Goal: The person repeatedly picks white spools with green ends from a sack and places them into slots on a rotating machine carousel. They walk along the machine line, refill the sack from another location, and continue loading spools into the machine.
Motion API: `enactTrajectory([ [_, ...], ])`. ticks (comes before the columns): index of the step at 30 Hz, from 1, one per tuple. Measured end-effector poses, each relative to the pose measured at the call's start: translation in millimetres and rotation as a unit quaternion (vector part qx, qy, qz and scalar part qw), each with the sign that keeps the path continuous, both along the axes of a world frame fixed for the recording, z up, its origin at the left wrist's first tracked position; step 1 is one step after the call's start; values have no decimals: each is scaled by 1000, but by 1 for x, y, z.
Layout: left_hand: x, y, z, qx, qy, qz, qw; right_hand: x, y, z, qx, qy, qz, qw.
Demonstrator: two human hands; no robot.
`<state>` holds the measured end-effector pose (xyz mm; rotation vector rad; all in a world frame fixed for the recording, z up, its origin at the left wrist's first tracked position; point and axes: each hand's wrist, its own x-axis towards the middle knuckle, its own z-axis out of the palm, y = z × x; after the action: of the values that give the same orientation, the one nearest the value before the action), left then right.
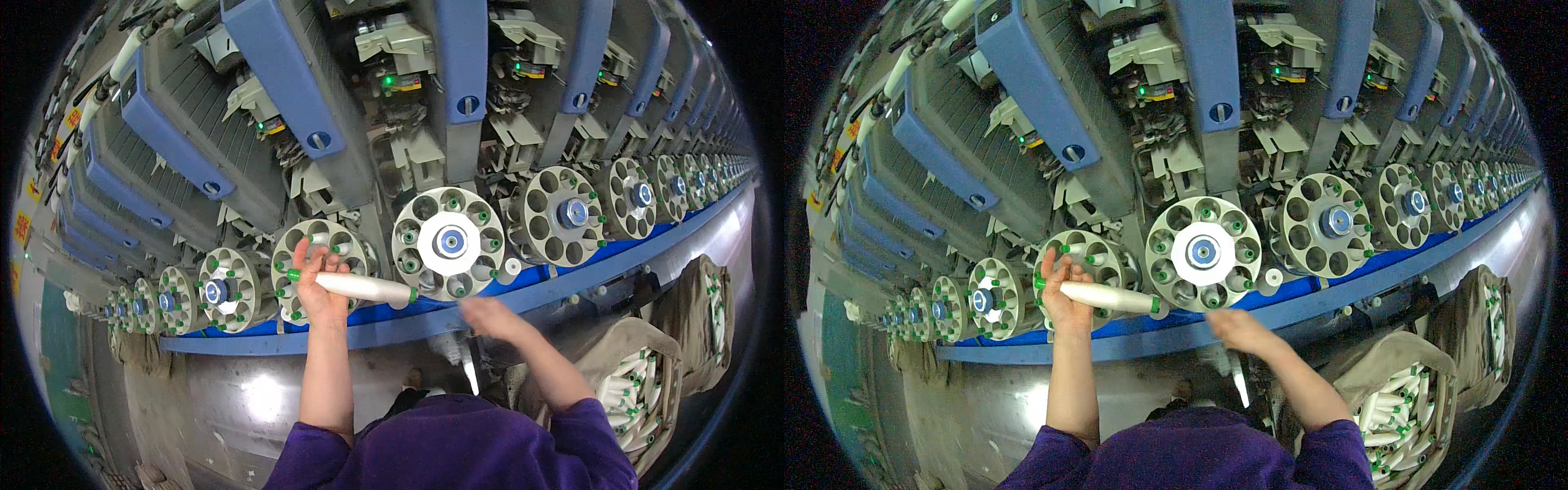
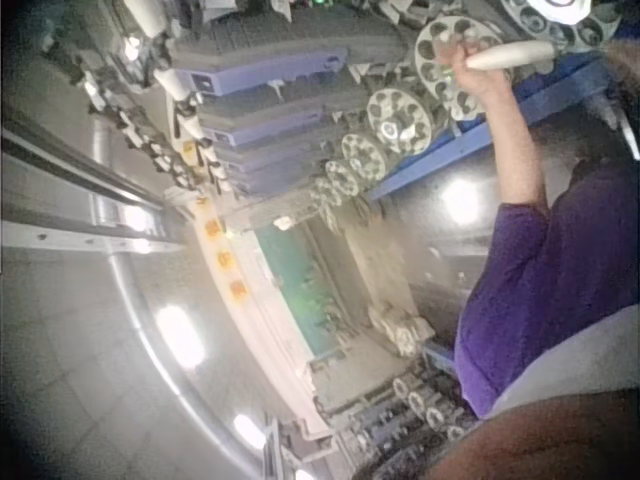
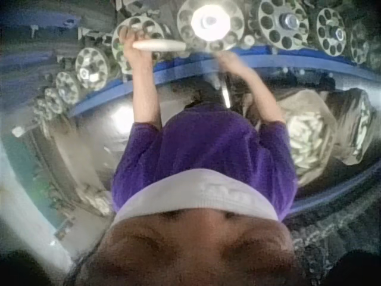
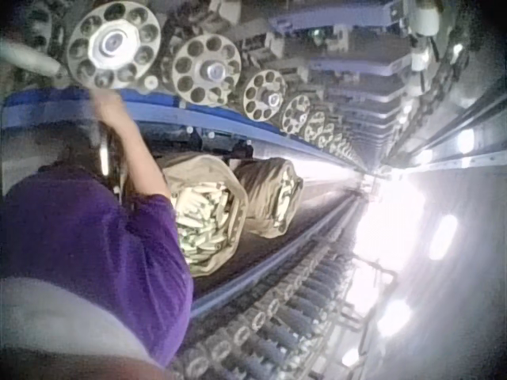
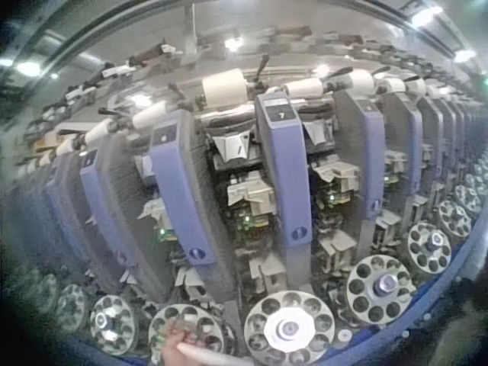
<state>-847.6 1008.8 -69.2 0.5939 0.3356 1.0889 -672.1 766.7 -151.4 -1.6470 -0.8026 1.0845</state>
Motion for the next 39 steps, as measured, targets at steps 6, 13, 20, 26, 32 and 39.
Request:
enactTrajectory([
  [6,18,-17,-33,20,2,-13,1000,39,-3,38,221,249,-420,844],
  [13,98,-71,-69,562,318,43,762,6,6,114,215,161,100,958],
  [20,74,-106,-11,247,246,-249,904,8,72,116,168,-66,-120,976],
  [26,36,-4,54,206,26,-209,956,32,68,101,197,38,-57,978],
  [32,46,36,-30,454,439,-28,775,75,98,58,179,-491,-76,849],
  [39,53,29,-72,585,519,28,623,64,79,73,129,-280,-283,908],
])
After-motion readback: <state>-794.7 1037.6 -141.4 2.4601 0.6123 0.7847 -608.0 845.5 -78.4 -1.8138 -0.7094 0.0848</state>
